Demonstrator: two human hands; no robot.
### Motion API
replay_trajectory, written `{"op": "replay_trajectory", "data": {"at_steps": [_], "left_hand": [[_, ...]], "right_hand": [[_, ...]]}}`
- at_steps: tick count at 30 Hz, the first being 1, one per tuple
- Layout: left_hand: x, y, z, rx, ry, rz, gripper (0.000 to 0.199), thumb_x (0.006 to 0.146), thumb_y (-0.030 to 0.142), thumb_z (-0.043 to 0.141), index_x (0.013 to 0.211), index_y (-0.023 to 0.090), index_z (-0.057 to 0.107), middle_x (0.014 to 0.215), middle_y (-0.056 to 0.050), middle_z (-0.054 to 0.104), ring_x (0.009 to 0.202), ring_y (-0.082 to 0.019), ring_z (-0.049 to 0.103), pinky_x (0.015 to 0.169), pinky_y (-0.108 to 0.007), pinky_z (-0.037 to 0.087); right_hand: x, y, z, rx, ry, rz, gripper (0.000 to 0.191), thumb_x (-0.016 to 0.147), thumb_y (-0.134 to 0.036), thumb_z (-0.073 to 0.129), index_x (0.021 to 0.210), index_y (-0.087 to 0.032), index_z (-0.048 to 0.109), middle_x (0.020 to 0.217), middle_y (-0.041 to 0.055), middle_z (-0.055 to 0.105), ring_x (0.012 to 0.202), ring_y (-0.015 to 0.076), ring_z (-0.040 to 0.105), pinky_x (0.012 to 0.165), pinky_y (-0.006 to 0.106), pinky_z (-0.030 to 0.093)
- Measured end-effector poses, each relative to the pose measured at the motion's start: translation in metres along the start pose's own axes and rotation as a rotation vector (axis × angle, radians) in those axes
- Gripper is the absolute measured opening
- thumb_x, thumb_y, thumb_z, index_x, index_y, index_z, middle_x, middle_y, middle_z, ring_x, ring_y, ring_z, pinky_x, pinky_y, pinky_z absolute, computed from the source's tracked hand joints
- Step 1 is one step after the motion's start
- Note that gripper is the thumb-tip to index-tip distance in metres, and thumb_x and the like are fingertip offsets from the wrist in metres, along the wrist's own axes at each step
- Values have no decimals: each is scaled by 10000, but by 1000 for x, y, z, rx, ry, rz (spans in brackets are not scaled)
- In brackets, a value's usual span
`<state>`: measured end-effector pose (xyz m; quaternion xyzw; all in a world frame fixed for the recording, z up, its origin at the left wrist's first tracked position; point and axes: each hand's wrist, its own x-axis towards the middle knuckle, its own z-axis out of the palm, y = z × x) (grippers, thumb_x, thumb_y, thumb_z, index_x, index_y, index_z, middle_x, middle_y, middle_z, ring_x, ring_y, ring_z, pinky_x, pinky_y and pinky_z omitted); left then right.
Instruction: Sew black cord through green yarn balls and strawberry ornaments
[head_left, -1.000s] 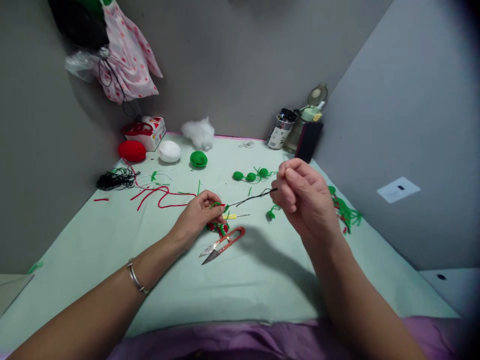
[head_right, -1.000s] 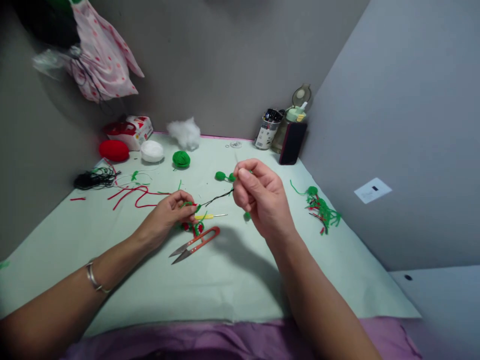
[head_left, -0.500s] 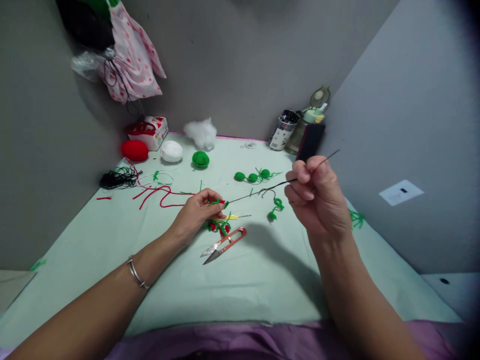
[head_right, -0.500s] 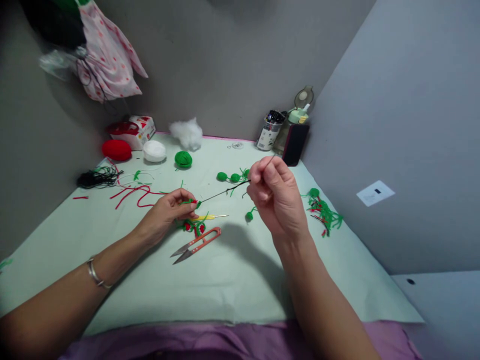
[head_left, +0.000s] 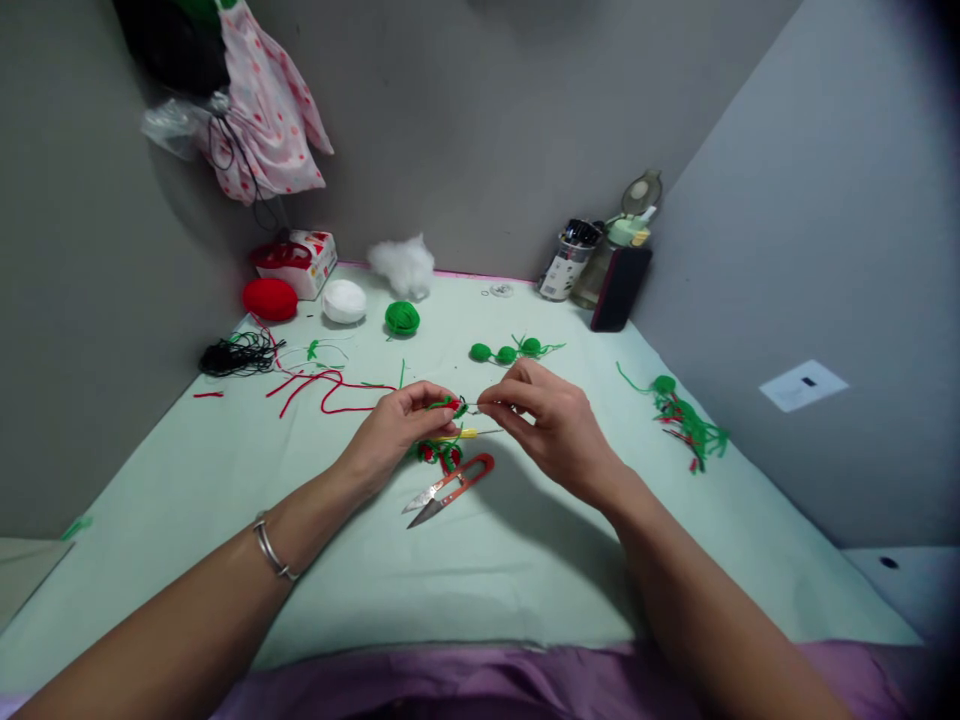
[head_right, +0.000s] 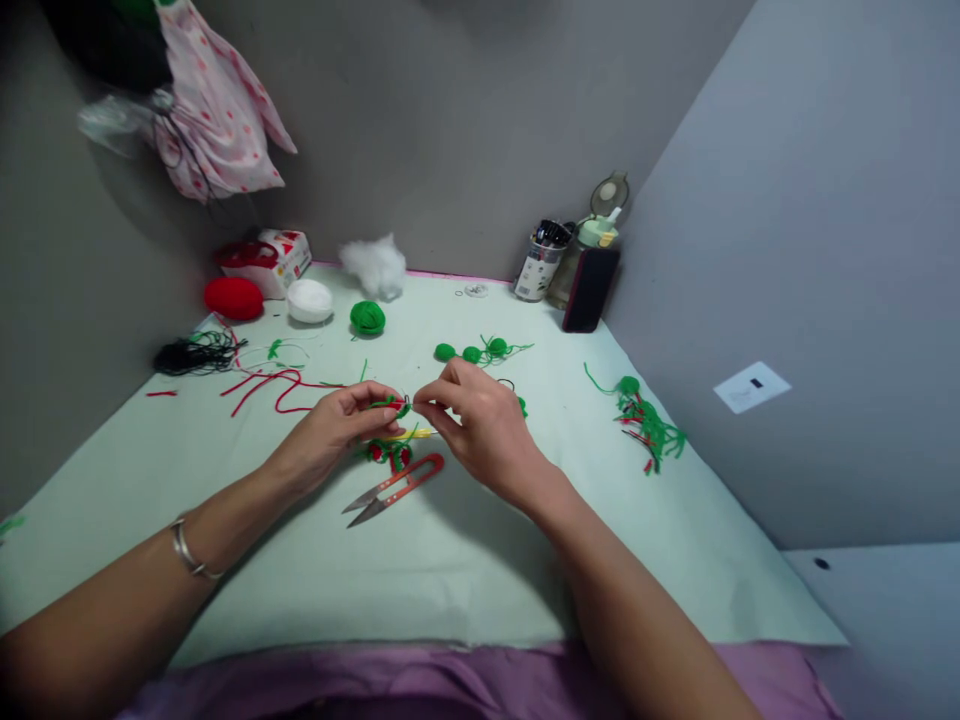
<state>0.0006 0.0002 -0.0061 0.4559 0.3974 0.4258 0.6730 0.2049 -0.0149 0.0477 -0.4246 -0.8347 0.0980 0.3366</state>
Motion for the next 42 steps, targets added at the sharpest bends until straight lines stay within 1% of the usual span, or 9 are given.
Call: {"op": "replay_trajectory", "data": {"at_steps": [3, 8, 18, 23, 27, 31, 36, 39, 42], "left_hand": [[0, 0, -1, 10, -4, -1, 214, 786, 311, 779, 938, 182, 699, 931, -31, 688, 797, -158, 695, 834, -321, 533], [1, -1, -2, 11, -8, 0, 204, 788, 307, 779, 933, 185, 703, 920, -22, 682, 797, -155, 696, 842, -318, 528], [0, 0, 0, 14, 22, -21, 215, 756, 300, 801, 908, 183, 704, 868, -12, 682, 760, -154, 693, 791, -315, 517], [1, -1, -1, 42, 15, -26, 225, 758, 298, 794, 921, 181, 692, 878, -6, 686, 771, -156, 702, 785, -308, 509], [0, 0, 1, 47, 25, -28, 212, 741, 285, 799, 892, 181, 693, 828, -4, 691, 758, -163, 702, 779, -315, 518], [0, 1, 1, 44, 6, -24, 209, 748, 301, 800, 906, 189, 723, 844, -18, 715, 781, -170, 708, 798, -321, 528], [-1, 5, -3, -11, -50, -50, 240, 770, 337, 795, 955, 189, 755, 859, -37, 748, 821, -176, 722, 838, -320, 528], [-2, 9, -5, -54, -110, -62, 267, 759, 340, 805, 975, 188, 768, 872, -60, 772, 843, -201, 732, 841, -338, 533], [-4, 11, -5, -42, -138, -73, 272, 760, 331, 804, 990, 189, 773, 866, -75, 785, 834, -216, 737, 820, -353, 542]], "right_hand": [[-2, 3, 4, -148, -39, -37, 176, 959, -176, 574, 852, -202, 711, 808, 34, 581, 725, 140, 523, 626, 274, 371], [-2, 5, 6, -255, -71, -71, 235, 979, -176, 522, 823, -180, 698, 793, 45, 576, 730, 147, 515, 603, 273, 344], [-2, 2, 3, -294, -95, -72, 260, 975, -150, 494, 783, -163, 669, 770, 37, 536, 699, 133, 464, 577, 270, 292], [-1, 0, 2, -319, -145, -56, 252, 959, -128, 505, 761, -154, 658, 770, 33, 518, 726, 135, 465, 593, 265, 294], [-1, 1, 2, -325, -175, -42, 241, 945, -107, 513, 759, -151, 660, 768, 32, 512, 729, 137, 460, 607, 264, 304], [-1, 7, 1, -223, -173, -10, 204, 948, -115, 541, 811, -158, 685, 776, 22, 522, 720, 129, 468, 637, 265, 328], [1, 17, -4, 45, -175, 85, 154, 946, -139, 592, 869, -188, 716, 786, 0, 543, 705, 111, 494, 647, 256, 353], [4, 20, -7, 171, -175, 130, 125, 940, -180, 624, 881, -189, 734, 776, -2, 538, 699, 114, 493, 644, 259, 369], [5, 19, -7, 238, -197, 131, 115, 924, -200, 654, 850, -179, 740, 738, -8, 511, 699, 117, 481, 655, 267, 379]]}}
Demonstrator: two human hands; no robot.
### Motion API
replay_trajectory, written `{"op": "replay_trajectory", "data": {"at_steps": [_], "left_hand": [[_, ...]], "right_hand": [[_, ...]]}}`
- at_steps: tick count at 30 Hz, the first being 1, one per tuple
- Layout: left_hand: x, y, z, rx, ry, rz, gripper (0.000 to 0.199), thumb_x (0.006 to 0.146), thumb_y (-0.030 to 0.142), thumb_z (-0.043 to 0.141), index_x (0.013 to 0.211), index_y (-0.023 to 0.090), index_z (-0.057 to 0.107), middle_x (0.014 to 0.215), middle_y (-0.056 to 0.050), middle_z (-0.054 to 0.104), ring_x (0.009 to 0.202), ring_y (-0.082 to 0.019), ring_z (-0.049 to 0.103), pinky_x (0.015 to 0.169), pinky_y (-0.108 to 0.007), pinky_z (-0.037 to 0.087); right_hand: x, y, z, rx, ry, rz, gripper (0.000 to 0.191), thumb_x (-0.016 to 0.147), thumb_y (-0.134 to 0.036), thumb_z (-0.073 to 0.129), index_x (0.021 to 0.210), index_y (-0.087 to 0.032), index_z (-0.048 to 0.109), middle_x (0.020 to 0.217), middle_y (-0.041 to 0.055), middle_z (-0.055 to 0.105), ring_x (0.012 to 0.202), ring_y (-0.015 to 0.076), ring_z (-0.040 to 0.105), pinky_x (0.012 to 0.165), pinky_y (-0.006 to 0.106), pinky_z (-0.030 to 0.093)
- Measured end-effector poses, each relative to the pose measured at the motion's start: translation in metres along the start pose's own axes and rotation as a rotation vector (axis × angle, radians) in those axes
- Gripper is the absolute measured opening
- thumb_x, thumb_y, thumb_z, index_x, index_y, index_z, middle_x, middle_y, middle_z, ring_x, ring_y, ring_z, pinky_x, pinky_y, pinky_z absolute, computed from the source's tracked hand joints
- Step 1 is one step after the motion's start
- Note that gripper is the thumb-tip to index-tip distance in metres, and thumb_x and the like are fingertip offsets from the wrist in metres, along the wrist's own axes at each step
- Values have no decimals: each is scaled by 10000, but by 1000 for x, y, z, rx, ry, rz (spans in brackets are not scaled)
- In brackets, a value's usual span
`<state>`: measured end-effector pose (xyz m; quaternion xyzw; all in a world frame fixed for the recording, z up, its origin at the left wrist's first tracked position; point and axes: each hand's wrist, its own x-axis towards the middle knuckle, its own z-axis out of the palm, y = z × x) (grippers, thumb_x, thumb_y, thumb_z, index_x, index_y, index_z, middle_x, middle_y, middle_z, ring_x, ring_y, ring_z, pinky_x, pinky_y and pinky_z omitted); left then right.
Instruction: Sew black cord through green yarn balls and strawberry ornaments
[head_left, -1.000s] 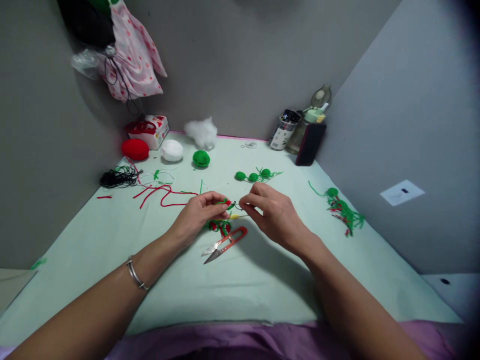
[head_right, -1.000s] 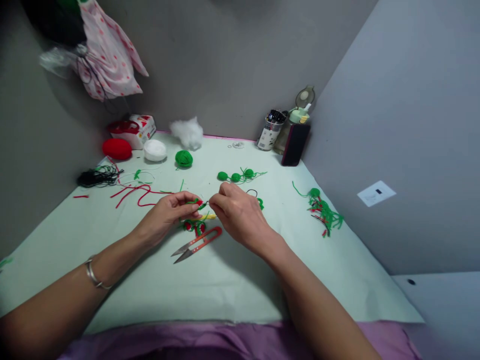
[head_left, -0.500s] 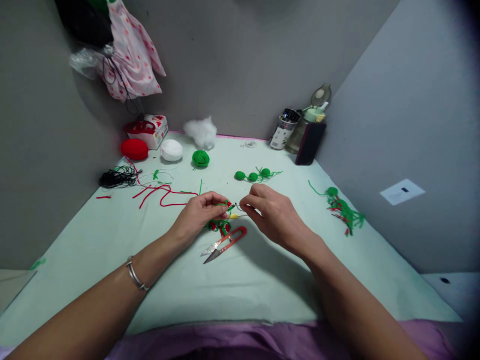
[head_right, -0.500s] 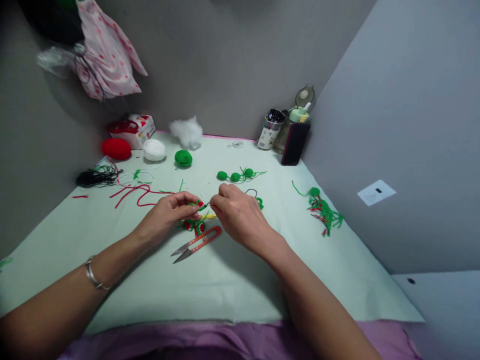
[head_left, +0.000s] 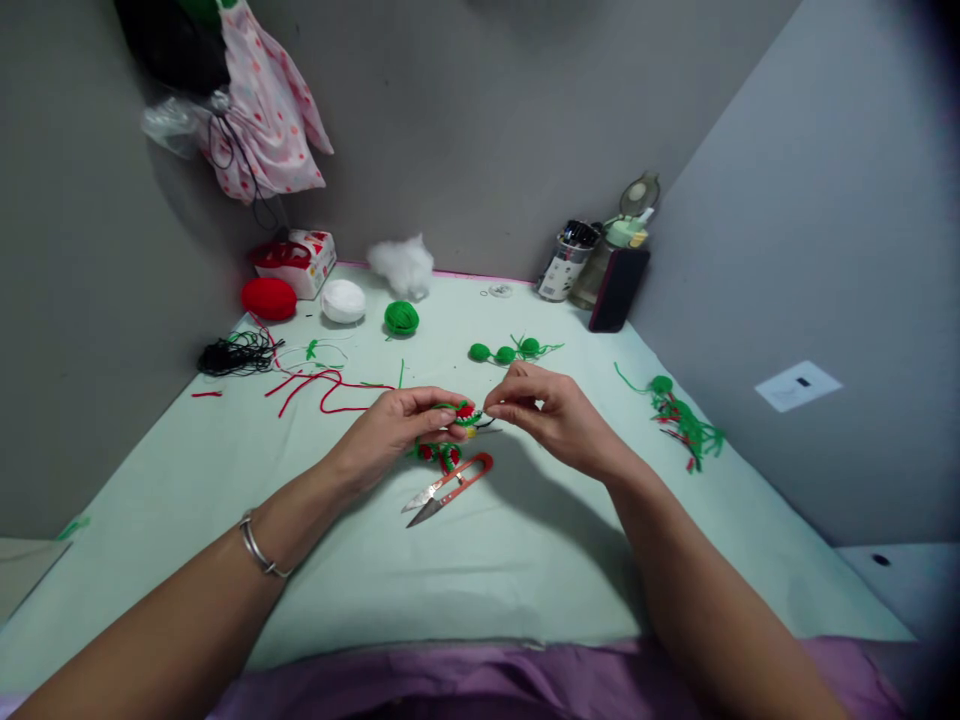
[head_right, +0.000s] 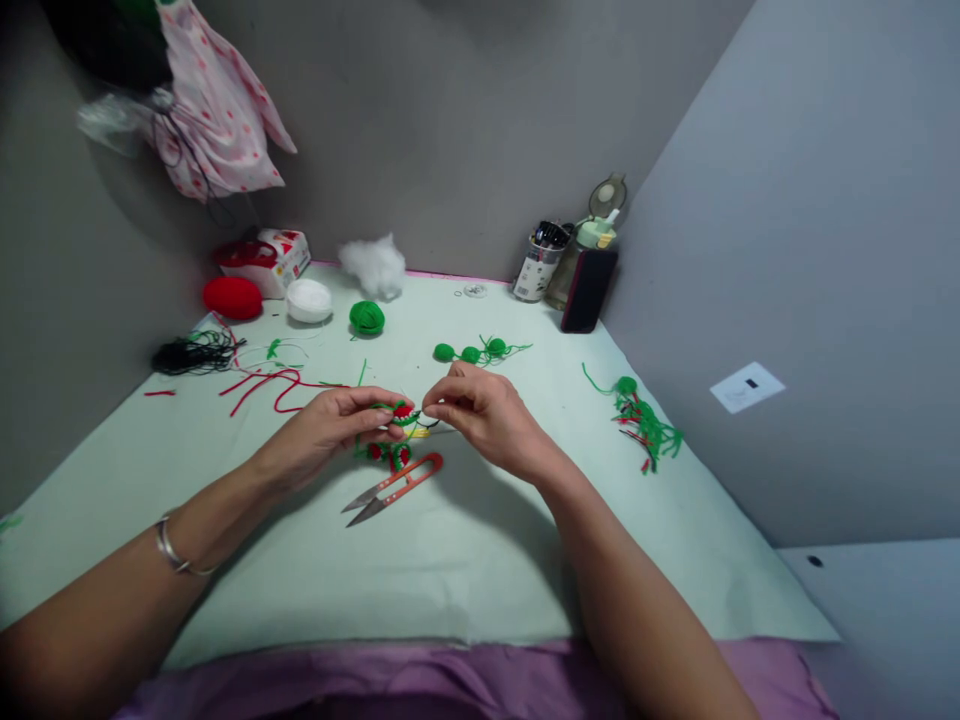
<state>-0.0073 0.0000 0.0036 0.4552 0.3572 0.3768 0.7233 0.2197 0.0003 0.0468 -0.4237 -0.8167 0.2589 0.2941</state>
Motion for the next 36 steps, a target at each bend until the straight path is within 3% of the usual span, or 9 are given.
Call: {"op": "replay_trajectory", "data": {"at_steps": [13, 21, 29, 36], "left_hand": [[-4, 3, 1, 17, -101, -17, 248, 791, 326, 769, 995, 185, 764, 828, -61, 787, 799, -185, 733, 821, -330, 529], [-3, 4, 6, 14, -91, -38, 248, 791, 331, 767, 977, 172, 728, 807, -56, 771, 766, -177, 724, 777, -317, 515], [-3, 2, 9, -77, 13, -4, 200, 750, 251, 809, 878, 180, 673, 826, -9, 718, 748, -167, 716, 801, -335, 531], [2, -3, 7, -143, 30, 16, 223, 756, 247, 812, 897, 158, 664, 842, -24, 721, 797, -157, 712, 853, -321, 533]], "right_hand": [[2, 7, -5, 236, -102, 13, 171, 912, -318, 684, 857, -174, 758, 743, 6, 581, 693, 124, 505, 649, 291, 398], [4, 10, 0, 322, -108, 9, 190, 887, -350, 709, 832, -175, 760, 740, 5, 589, 687, 118, 517, 644, 286, 405], [3, 3, 8, 95, 87, 55, 101, 880, -267, 703, 842, -175, 684, 803, 15, 626, 697, 119, 531, 647, 276, 425], [-4, -10, 31, -130, 159, -139, 89, 972, -204, 543, 905, -188, 598, 858, 45, 633, 746, 140, 577, 680, 274, 465]]}}
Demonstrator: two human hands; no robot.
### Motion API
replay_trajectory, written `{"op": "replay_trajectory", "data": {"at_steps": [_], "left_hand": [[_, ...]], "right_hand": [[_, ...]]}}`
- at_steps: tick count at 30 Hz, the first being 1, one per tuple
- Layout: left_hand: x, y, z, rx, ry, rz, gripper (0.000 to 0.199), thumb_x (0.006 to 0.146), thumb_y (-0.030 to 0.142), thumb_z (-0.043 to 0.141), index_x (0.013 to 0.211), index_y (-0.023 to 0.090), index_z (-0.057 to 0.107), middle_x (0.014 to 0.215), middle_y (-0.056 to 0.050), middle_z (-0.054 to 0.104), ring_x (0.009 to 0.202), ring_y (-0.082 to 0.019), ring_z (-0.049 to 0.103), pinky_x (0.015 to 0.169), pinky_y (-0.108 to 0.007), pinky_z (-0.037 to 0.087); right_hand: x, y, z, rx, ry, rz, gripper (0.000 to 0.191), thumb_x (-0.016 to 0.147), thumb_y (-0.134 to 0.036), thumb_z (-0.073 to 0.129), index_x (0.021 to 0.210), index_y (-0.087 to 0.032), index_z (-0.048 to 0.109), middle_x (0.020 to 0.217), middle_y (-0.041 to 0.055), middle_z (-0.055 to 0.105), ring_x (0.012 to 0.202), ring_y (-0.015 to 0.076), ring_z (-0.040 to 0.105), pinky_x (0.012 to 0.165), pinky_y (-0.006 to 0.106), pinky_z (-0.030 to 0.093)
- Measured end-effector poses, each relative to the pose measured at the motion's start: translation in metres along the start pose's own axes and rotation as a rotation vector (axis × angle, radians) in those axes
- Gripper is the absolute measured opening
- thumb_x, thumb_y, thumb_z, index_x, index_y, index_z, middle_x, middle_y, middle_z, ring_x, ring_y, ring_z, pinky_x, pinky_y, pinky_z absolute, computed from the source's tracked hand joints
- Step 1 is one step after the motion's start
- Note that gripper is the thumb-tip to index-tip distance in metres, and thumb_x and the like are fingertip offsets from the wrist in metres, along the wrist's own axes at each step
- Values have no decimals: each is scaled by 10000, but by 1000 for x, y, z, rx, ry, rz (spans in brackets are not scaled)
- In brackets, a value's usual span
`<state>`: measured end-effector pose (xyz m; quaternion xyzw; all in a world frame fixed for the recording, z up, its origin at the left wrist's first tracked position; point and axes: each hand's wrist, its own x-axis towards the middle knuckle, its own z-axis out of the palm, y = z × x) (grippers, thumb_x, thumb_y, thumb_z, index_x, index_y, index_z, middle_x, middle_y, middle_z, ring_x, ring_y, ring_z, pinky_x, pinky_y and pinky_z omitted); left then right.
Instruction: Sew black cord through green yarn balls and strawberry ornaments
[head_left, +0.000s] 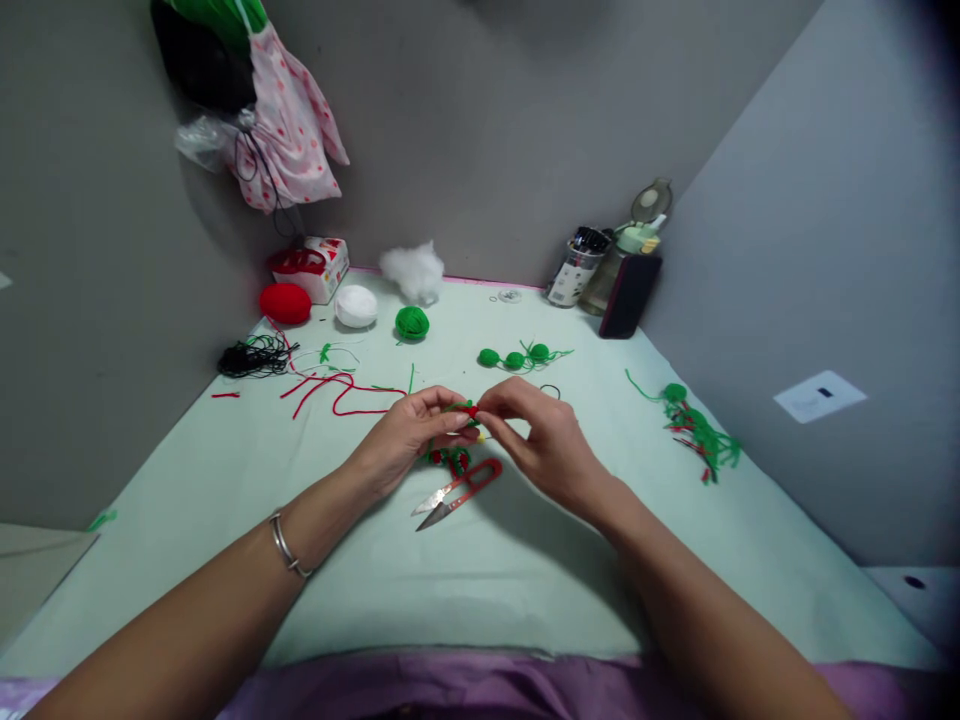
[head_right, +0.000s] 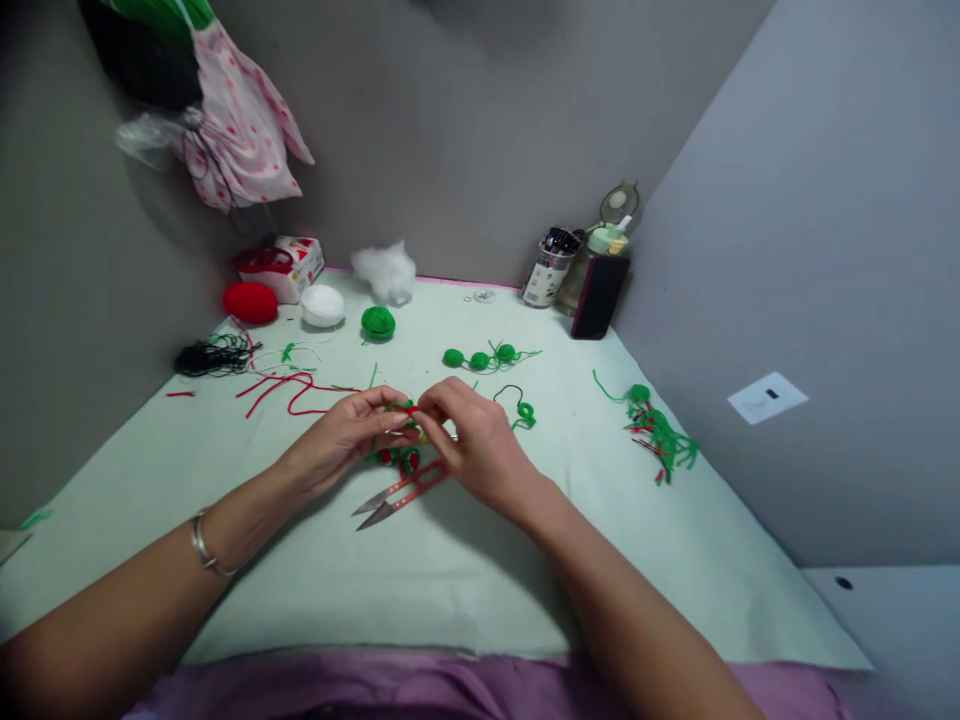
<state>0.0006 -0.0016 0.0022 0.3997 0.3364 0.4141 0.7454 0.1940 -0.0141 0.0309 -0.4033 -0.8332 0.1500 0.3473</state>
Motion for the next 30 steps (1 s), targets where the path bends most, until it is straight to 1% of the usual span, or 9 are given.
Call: {"op": "replay_trajectory", "data": {"at_steps": [4, 9, 11, 14, 17, 22, 26, 28, 30], "left_hand": [[2, -4, -1, -29, 4, 20, 208, 768, 245, 804, 872, 147, 653, 813, -12, 701, 763, -124, 679, 817, -283, 539], [2, -5, 3, -13, 4, 9, 238, 752, 267, 810, 844, 154, 622, 804, -9, 696, 765, -133, 680, 859, -314, 534], [1, -5, 5, 12, 40, 21, 254, 736, 280, 818, 816, 158, 610, 763, 5, 672, 734, -127, 662, 808, -294, 529], [0, -5, 5, 53, 66, 59, 273, 710, 287, 828, 782, 163, 596, 687, 29, 623, 644, -100, 600, 663, -233, 476], [-1, -5, 3, 122, 48, 95, 252, 731, 304, 803, 798, 164, 605, 671, 28, 613, 597, -92, 555, 587, -216, 414], [1, -7, 3, 175, 105, 146, 210, 714, 257, 788, 776, 167, 609, 647, 44, 578, 568, -83, 515, 555, -210, 381], [8, -13, -2, 133, 178, 131, 276, 684, 277, 824, 765, 174, 582, 655, 39, 620, 618, -110, 611, 613, -224, 449], [10, -15, -6, 93, 198, 107, 302, 676, 283, 832, 765, 179, 563, 657, 30, 647, 688, -150, 674, 671, -252, 492], [11, -15, -9, 111, 213, 121, 282, 697, 284, 818, 785, 180, 571, 652, 32, 651, 677, -146, 670, 651, -243, 488]], "right_hand": [[-3, -2, 13, -198, -26, -113, 152, 1012, -216, 473, 916, -178, 584, 851, 67, 647, 743, 151, 579, 646, 263, 439], [-5, 2, 16, -286, -28, -136, 183, 1029, -211, 438, 945, -175, 597, 805, 50, 663, 695, 137, 574, 612, 246, 409], [-7, 2, 17, -373, -29, -176, 195, 1013, -161, 436, 961, -179, 624, 892, 79, 699, 734, 149, 594, 611, 258, 406], [-13, 2, 21, -496, 57, -315, 219, 985, -123, 460, 991, -199, 666, 1136, 114, 714, 778, 157, 611, 648, 286, 437], [-15, 3, 23, -509, 114, -454, 240, 970, -116, 479, 1016, -219, 691, 1172, 91, 725, 761, 148, 615, 677, 289, 479], [-12, -1, 20, -554, 145, -461, 282, 968, -105, 456, 1015, -218, 711, 1137, 87, 743, 746, 153, 630, 646, 293, 492], [-14, -16, 28, -434, 145, -716, 207, 947, -118, 509, 991, -192, 697, 1093, 101, 751, 680, 152, 613, 585, 306, 459], [-16, -24, 32, -301, 105, -637, 199, 952, -114, 490, 969, -188, 674, 971, 82, 762, 660, 144, 620, 578, 293, 457], [-15, -30, 32, -97, 42, -340, 197, 966, -115, 453, 925, -187, 632, 783, 33, 728, 608, 119, 608, 566, 257, 458]]}}
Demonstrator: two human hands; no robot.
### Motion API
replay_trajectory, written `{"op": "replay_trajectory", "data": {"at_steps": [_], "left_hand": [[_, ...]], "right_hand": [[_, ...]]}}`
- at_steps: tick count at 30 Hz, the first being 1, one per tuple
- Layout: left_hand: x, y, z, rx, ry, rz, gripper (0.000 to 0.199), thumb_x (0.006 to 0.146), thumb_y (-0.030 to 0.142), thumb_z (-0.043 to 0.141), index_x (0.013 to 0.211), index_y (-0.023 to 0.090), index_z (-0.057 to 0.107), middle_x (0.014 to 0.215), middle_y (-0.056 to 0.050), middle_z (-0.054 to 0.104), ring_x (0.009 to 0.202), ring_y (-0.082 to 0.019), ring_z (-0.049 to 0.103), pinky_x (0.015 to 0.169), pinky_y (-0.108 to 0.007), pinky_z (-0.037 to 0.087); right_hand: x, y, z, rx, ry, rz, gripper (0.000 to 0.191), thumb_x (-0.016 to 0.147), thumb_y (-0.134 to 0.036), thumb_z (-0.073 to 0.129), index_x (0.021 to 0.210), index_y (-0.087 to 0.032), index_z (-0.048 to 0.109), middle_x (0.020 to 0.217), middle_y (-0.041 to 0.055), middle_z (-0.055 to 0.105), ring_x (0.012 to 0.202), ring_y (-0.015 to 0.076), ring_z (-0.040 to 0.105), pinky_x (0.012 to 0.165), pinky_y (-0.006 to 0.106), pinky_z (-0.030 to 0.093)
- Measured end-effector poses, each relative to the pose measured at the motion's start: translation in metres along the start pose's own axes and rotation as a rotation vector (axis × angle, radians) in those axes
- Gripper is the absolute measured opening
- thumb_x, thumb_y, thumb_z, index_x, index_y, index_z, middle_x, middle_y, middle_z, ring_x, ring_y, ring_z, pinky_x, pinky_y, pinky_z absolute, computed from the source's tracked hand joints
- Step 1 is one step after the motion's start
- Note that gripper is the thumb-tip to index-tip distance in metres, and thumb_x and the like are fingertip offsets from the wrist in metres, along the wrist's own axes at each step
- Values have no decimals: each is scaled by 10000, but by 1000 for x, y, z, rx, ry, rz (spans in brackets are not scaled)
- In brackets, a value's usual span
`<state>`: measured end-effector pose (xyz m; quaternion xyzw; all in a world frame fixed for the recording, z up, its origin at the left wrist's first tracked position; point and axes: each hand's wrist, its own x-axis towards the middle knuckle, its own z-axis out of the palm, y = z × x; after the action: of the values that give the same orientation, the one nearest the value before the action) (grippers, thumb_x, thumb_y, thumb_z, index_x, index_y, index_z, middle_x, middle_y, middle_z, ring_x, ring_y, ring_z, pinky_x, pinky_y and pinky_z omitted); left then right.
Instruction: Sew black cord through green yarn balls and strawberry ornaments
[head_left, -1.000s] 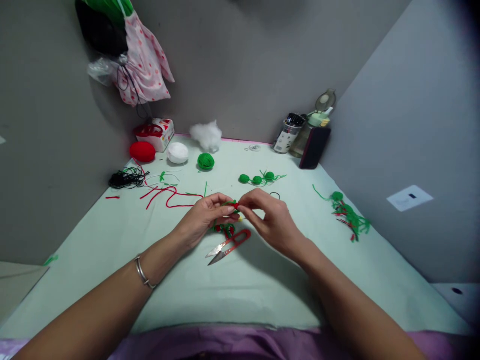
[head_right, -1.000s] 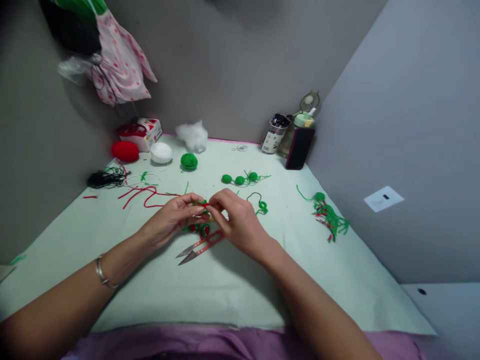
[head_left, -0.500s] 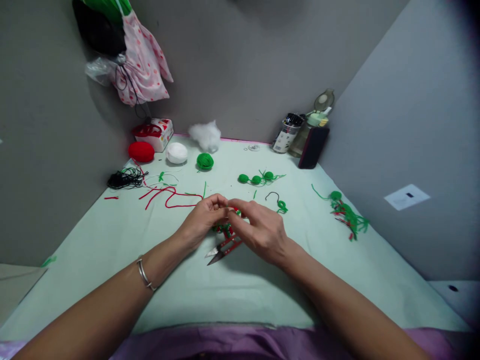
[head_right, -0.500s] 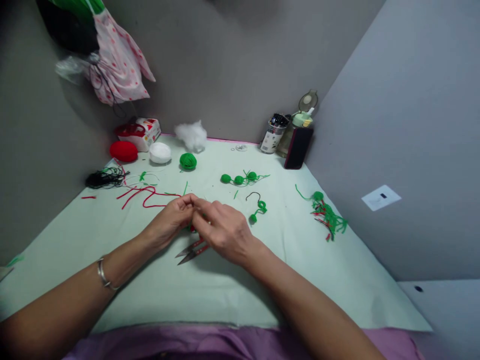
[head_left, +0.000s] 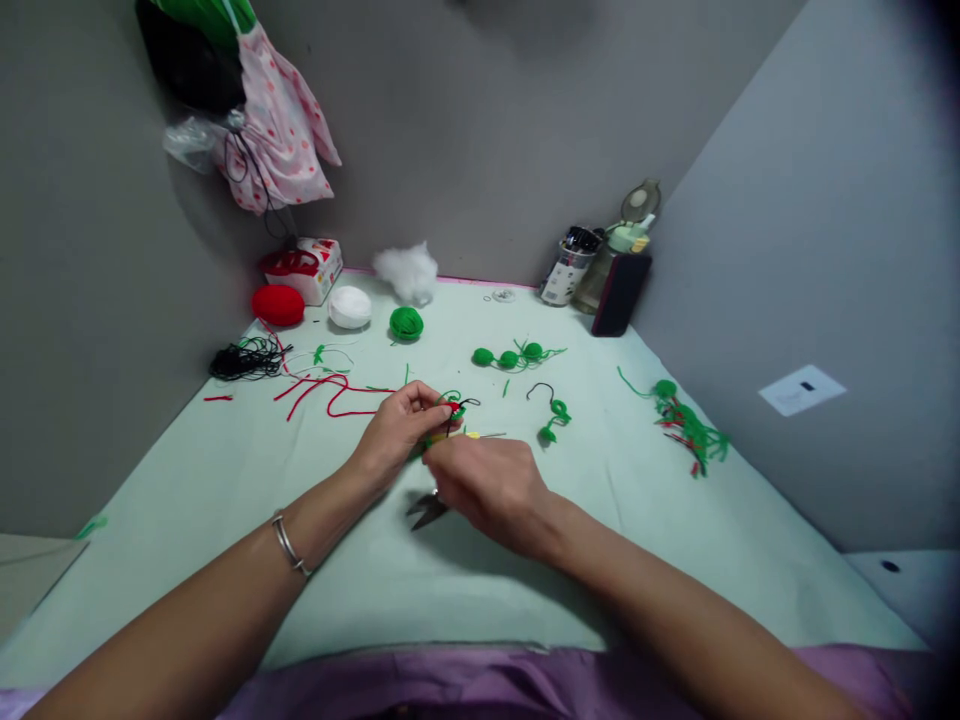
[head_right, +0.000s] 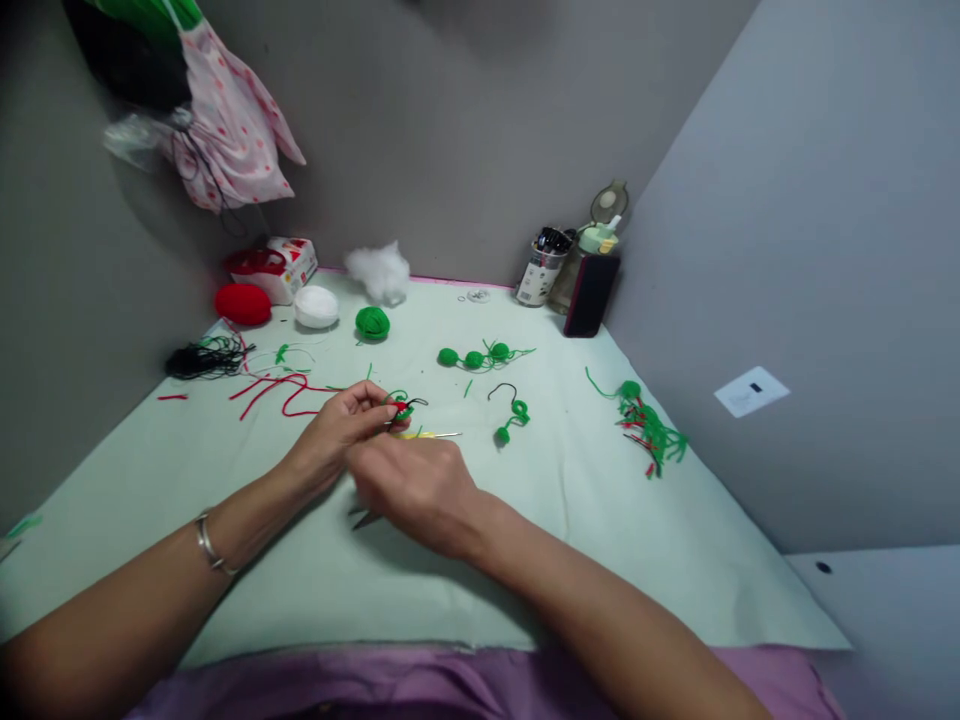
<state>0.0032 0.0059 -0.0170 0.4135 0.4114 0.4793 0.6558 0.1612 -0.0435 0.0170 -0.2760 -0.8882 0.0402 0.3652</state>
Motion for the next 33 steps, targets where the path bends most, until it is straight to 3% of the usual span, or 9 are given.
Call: {"op": "replay_trajectory", "data": {"at_steps": [2, 4, 8, 10, 15, 19, 21, 26, 33], "left_hand": [[0, 1, -2, 38, 18, 36, 253, 718, 274, 805, 800, 178, 586, 651, 41, 643, 626, -120, 635, 608, -223, 468], [0, 2, -2, 21, 35, 55, 255, 715, 264, 808, 800, 175, 586, 676, 43, 647, 645, -119, 647, 634, -227, 490], [-1, 4, -1, -54, 37, 48, 292, 689, 259, 836, 796, 168, 580, 757, 25, 678, 763, -150, 708, 792, -288, 548], [-2, 5, 0, -55, 15, 33, 290, 692, 259, 838, 803, 167, 587, 771, 21, 684, 746, -143, 707, 791, -290, 555], [-1, 9, -2, -87, -12, -39, 298, 716, 265, 829, 917, 157, 638, 837, -14, 706, 767, -158, 724, 796, -297, 565], [-1, 10, -4, -49, -18, -42, 322, 758, 268, 798, 1037, 162, 677, 796, 0, 678, 783, -157, 730, 831, -295, 566], [-1, 9, -5, -41, -31, -28, 319, 768, 269, 787, 1056, 176, 687, 798, 9, 666, 790, -154, 732, 832, -287, 565], [1, 8, -7, -61, -26, -23, 248, 755, 265, 785, 951, 163, 672, 810, -4, 685, 760, -144, 720, 804, -285, 570], [2, 8, -8, -48, 12, -1, 333, 696, 277, 843, 895, 177, 596, 740, 26, 672, 716, -135, 710, 760, -264, 562]], "right_hand": [[4, -5, -8, 314, -74, 321, 171, 984, -158, 443, 882, -189, 576, 647, -19, 645, 529, 86, 562, 527, 213, 449], [9, -10, -22, 686, -215, 488, 146, 992, -236, 474, 869, -193, 539, 606, -46, 586, 474, 65, 515, 476, 184, 431], [14, -19, -47, 1117, -483, 459, 154, 951, -292, 582, 841, -189, 550, 586, -57, 537, 468, 52, 472, 459, 171, 401], [14, -13, -50, 1158, -446, 508, 168, 941, -317, 605, 845, -188, 557, 579, -58, 533, 460, 51, 454, 444, 170, 382], [9, 45, -37, 803, 74, 725, 208, 959, -395, 562, 935, -188, 559, 620, -47, 557, 472, 70, 459, 460, 198, 375], [2, 83, -37, 124, 185, 692, 299, 900, -250, 590, 1190, -186, 561, 1136, 112, 632, 722, 140, 623, 612, 284, 475], [0, 82, -43, -65, 49, 587, 267, 899, -199, 596, 1166, -198, 603, 1175, 108, 619, 778, 150, 627, 675, 300, 483], [2, 45, -47, 203, -642, 270, 98, 918, -168, 655, 1001, -201, 698, 969, 35, 682, 858, 141, 632, 758, 264, 486], [0, 34, -24, 157, -734, 152, 142, 916, -114, 633, 1014, -164, 723, 1001, 84, 688, 944, 183, 619, 792, 291, 466]]}}
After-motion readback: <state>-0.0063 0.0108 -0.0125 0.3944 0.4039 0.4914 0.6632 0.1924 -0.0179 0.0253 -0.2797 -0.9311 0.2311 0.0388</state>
